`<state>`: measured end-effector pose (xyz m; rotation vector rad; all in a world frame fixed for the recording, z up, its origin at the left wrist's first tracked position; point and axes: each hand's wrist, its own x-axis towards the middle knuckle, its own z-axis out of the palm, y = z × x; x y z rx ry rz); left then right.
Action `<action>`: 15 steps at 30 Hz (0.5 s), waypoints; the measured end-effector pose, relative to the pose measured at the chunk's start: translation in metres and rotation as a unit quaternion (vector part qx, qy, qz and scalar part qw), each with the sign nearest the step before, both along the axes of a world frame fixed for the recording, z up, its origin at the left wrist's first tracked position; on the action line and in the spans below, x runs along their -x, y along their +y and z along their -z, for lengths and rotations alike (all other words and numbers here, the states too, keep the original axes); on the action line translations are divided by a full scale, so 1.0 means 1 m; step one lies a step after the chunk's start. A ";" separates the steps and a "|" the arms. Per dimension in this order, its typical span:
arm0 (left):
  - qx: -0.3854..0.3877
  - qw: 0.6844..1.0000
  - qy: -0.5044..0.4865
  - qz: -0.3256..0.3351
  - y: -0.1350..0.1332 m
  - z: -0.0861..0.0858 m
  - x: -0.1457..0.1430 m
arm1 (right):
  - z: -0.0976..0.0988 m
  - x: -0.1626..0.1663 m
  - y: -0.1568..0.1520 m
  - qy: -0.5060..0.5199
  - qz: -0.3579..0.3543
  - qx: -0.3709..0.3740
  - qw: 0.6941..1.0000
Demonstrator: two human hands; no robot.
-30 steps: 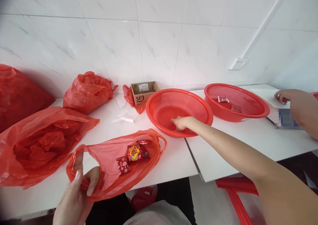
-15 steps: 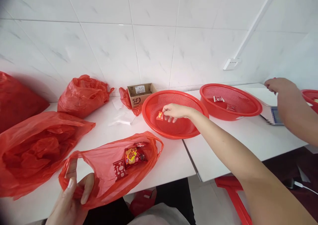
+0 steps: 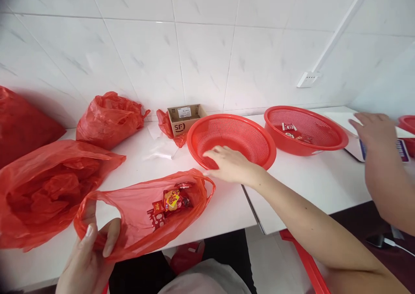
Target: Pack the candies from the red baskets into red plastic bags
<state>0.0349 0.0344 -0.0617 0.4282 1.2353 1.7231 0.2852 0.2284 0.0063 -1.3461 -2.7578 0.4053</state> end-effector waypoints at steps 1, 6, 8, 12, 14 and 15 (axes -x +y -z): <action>0.003 1.000 -0.002 -0.005 -0.001 0.001 0.002 | 0.006 -0.007 -0.003 -0.042 0.018 0.008 0.999; 0.026 0.999 0.003 -0.028 0.000 0.004 0.004 | 0.061 -0.016 -0.051 -0.123 0.052 -0.027 0.991; 0.022 0.999 0.005 -0.029 0.003 0.004 0.004 | 0.081 -0.011 -0.071 -0.111 0.041 -0.063 0.991; 0.018 1.000 0.022 -0.011 0.007 0.003 0.004 | 0.085 -0.008 -0.067 -0.083 0.056 -0.091 0.991; 0.012 0.999 0.040 -0.006 0.008 0.002 0.004 | 0.073 -0.010 -0.050 -0.030 0.077 -0.126 0.989; 0.007 0.999 0.047 -0.005 0.009 0.003 0.004 | 0.067 -0.011 -0.042 0.021 0.080 -0.153 0.985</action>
